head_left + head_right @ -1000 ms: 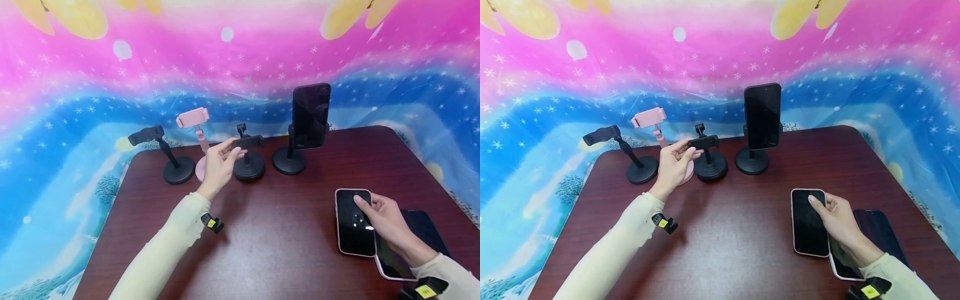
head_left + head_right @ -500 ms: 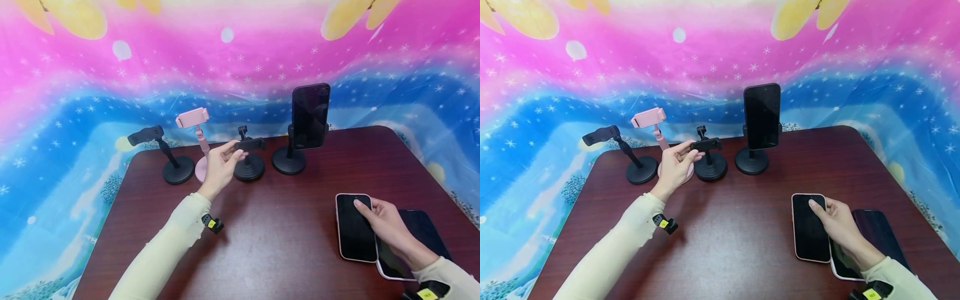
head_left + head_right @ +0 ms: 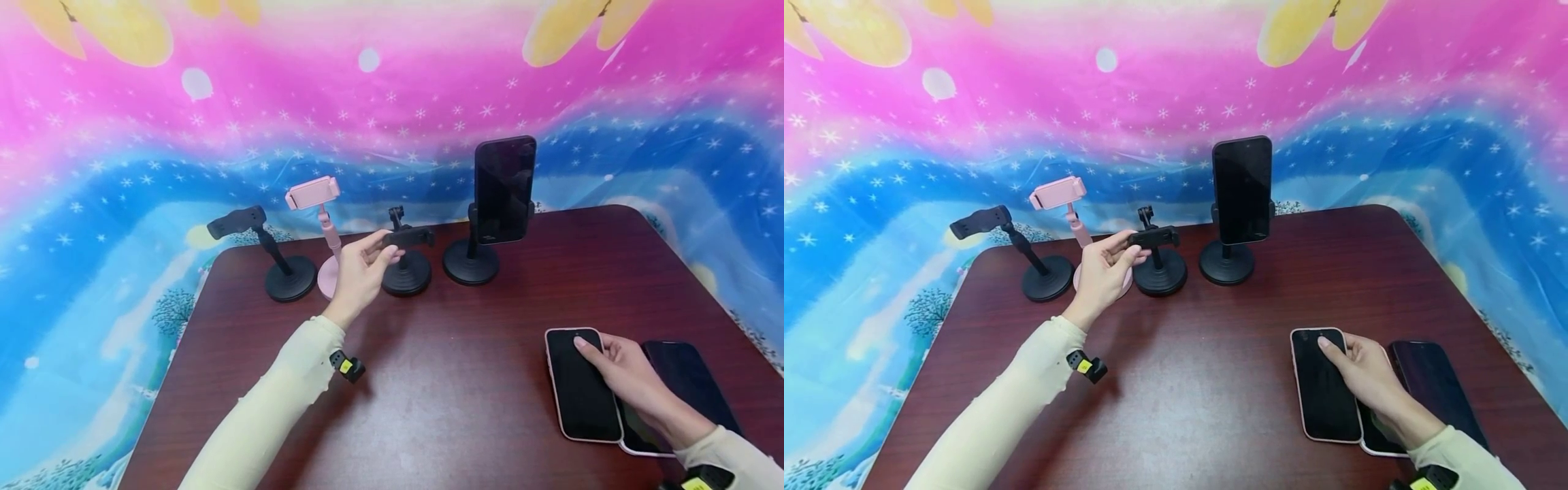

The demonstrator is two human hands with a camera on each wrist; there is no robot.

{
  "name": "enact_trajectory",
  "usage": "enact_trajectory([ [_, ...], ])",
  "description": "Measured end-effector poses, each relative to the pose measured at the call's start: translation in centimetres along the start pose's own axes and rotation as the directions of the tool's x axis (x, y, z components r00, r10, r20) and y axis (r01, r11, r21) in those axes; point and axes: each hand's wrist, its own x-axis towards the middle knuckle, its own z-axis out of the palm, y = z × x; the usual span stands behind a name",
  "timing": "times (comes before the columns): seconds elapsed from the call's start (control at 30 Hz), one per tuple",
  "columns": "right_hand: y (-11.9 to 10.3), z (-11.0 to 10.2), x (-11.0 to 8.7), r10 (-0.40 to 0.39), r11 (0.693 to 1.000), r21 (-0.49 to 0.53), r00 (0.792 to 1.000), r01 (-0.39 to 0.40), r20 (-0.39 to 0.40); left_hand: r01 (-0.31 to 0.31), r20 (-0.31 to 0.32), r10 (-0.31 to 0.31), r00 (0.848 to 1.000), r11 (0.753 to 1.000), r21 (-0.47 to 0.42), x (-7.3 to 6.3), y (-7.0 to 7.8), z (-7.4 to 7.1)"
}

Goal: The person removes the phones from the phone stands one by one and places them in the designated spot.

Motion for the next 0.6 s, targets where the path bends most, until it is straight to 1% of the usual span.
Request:
enact_trajectory([
  [0.13,0.2,0.15,-0.11,0.012,1.0,0.011,1.0,-0.012,0.017,0.007,-0.002,-0.007,1.0,1.0,0.016,-0.07,-0.15,0.03],
  [0.23,0.32,0.25,-0.09,0.007,1.0,0.01,1.0,-0.007,0.02,0.008,0.001,-0.008,1.0,1.0,0.021,-0.14,-0.28,0.02],
  [0.4,0.41,0.32,0.02,0.011,1.0,-0.021,1.0,-0.011,0.025,0.006,0.007,-0.006,1.0,1.0,0.027,-0.27,-0.37,0.01],
  [0.5,0.38,0.35,0.09,0.011,0.996,-0.085,1.0,-0.011,0.009,0.011,0.008,-0.011,1.0,0.999,0.039,-0.34,-0.3,0.01],
  [0.53,0.38,0.38,0.12,0.002,0.992,-0.125,1.0,-0.003,-0.002,0.013,0.008,-0.014,1.0,0.999,0.042,-0.35,-0.28,0.01],
  [0.6,0.39,0.47,0.21,-0.035,0.972,-0.232,0.999,0.024,-0.041,0.017,0.007,-0.017,1.0,0.999,0.049,-0.39,-0.26,0.01],
])
